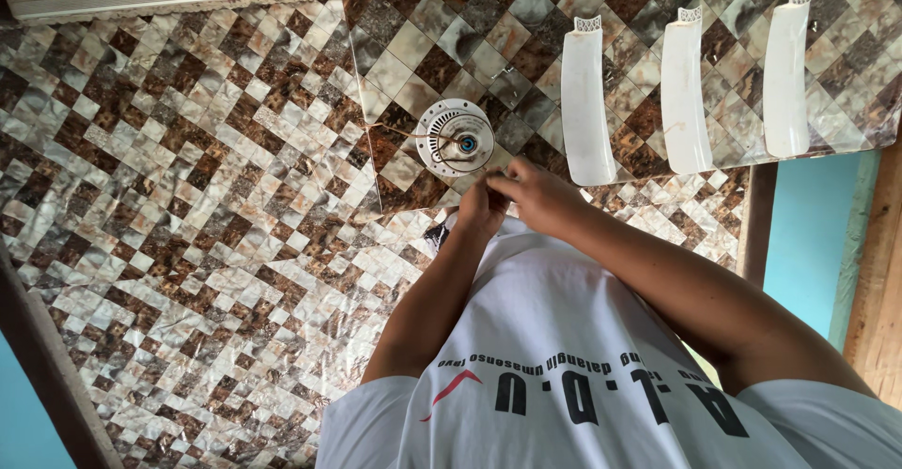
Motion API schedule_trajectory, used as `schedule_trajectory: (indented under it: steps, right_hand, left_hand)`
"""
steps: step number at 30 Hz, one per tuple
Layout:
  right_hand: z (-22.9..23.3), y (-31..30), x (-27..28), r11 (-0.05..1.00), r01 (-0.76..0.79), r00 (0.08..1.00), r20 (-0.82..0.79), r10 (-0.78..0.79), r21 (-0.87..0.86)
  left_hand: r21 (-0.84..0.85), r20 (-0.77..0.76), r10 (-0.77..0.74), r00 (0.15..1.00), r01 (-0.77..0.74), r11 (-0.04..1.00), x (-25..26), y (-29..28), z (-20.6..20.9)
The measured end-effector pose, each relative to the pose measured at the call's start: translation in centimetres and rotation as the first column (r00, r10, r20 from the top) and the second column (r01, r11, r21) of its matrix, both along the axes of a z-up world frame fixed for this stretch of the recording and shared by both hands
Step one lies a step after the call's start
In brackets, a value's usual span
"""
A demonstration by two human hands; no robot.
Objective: The person uses a screwdriver to remove screws from the ceiling fan's mounting bracket and detaches the fan housing. They then separate the fan motor and blade assembly from the ceiling mount, holding the components in their hands.
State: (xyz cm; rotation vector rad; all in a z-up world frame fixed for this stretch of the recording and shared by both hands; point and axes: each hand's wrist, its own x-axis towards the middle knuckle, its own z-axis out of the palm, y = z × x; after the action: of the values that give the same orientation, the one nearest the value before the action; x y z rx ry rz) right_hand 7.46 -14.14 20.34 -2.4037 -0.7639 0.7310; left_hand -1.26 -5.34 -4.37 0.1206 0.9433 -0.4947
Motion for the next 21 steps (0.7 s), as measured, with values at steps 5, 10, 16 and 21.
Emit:
schedule_trajectory:
  steps: [5, 10, 16, 21]
  right_hand:
    - [0.6, 0.9, 0.1, 0.887, 0.214, 0.951, -0.119, -0.285, -0.409]
    - [0.5, 0.1, -0.1, 0.926, -0.039, 0.998, -0.067, 0.015, -0.375]
    - [0.1, -0.4, 0.3, 0.996, 0.079, 0.996, -0.034, -0.080, -0.030]
    - [-0.2, -0.8, 0.1, 0.975, 0.208, 0.976, -0.043, -0.212, -0.075]
  left_hand:
    - [-0.068, -0.083, 0.098, 0.992, -0.104, 0.992, 0.2, 0.3, 0.8]
    - [-0.031, -0.043, 0.033, 0.999, -0.034, 0.999, 0.3, 0.3, 2.4]
    - [-0.083, 0.052, 0.123, 0.991, -0.119, 0.989, -0.5, 0.2, 2.6]
    - [-0.055, -0.021, 0.103, 0.994, -0.104, 0.993, -0.5, 0.5, 3.7]
